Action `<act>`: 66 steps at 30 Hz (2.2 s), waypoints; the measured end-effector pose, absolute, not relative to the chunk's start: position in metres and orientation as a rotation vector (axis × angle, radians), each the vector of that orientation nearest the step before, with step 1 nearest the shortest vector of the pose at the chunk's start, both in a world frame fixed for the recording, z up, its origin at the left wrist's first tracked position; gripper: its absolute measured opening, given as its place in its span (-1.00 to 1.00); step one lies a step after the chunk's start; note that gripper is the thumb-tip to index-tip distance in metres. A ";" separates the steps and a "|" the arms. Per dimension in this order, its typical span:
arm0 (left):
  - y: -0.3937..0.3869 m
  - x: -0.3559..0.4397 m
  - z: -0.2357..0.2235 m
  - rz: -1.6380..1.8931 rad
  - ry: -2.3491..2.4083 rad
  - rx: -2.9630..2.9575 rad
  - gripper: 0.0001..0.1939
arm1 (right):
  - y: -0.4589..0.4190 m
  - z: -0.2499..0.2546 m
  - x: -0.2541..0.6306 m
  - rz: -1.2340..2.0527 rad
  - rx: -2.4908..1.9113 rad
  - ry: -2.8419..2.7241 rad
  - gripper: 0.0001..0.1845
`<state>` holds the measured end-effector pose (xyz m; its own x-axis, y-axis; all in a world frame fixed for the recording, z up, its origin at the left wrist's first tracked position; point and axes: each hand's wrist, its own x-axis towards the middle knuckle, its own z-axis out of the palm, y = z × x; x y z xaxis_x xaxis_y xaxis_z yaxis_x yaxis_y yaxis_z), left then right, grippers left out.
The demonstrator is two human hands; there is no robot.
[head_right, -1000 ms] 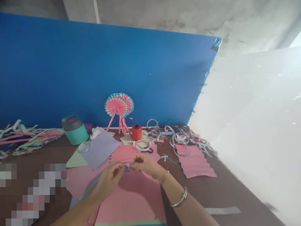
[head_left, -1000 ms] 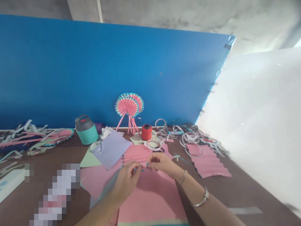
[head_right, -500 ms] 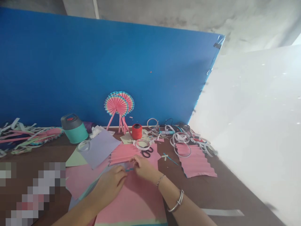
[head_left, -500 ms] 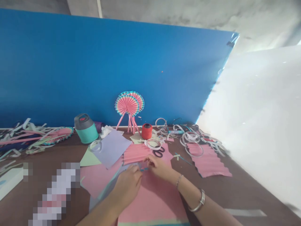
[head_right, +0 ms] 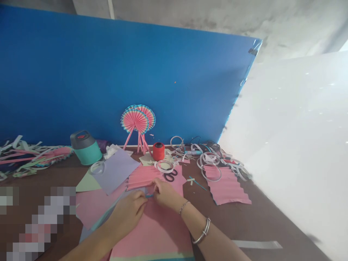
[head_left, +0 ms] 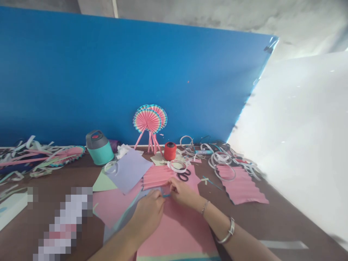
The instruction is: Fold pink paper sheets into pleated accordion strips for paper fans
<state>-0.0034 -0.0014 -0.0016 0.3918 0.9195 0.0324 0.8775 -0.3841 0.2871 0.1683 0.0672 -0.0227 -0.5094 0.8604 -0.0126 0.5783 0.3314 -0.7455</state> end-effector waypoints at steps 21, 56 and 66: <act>-0.004 -0.001 0.004 0.243 1.604 2.441 -0.65 | 0.066 -0.019 0.166 0.909 -1.332 -2.285 -0.52; -0.009 0.015 0.013 -0.052 1.671 2.506 -0.68 | 0.059 -0.019 0.183 0.509 -1.579 -2.381 -0.82; -0.009 0.012 0.009 0.039 1.650 2.451 -0.69 | 0.074 -0.021 0.188 0.607 -1.593 -2.095 -0.96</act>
